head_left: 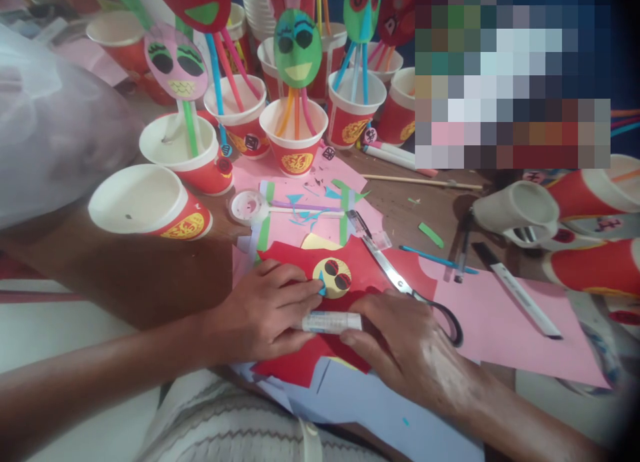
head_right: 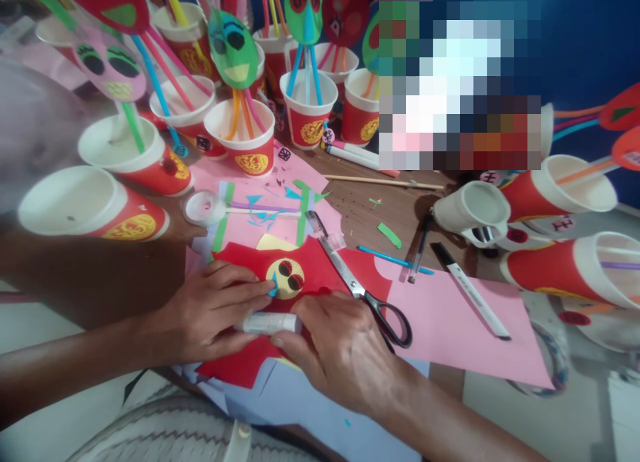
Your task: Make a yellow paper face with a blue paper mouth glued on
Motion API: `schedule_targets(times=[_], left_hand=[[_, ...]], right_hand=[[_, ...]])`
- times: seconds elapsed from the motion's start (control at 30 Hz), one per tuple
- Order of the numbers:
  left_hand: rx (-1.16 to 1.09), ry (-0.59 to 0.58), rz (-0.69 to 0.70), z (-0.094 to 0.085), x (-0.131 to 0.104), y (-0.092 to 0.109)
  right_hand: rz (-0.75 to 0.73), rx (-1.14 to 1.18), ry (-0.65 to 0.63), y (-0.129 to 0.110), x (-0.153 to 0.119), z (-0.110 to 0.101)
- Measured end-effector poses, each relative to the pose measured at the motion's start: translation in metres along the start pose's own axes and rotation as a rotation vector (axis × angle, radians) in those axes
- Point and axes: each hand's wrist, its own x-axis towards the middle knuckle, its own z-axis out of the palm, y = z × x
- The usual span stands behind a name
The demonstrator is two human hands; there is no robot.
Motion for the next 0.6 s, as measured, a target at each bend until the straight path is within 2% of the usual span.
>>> schedule_targets(times=[0.1,0.3,0.4,0.5,0.6], left_hand=[[-0.012,-0.004,-0.002,0.001,-0.001,0.0],[-0.025,0.035,0.008,0.003,-0.002,-0.001],[-0.051,0.045,0.0,0.002,-0.002,-0.001],[-0.065,0.057,0.013,0.003,-0.002,-0.001],[-0.049,0.066,0.015,0.003,-0.003,-0.001]], right_hand=[[0.043,0.078,0.009,-0.001,0.0,0.003],[0.221,0.477,-0.007,-0.011,0.003,0.014],[0.111,0.607,0.065,-0.011,0.002,0.01],[0.004,0.567,0.173,-0.004,-0.002,-0.006],[0.144,0.353,0.217,0.003,-0.003,-0.021]])
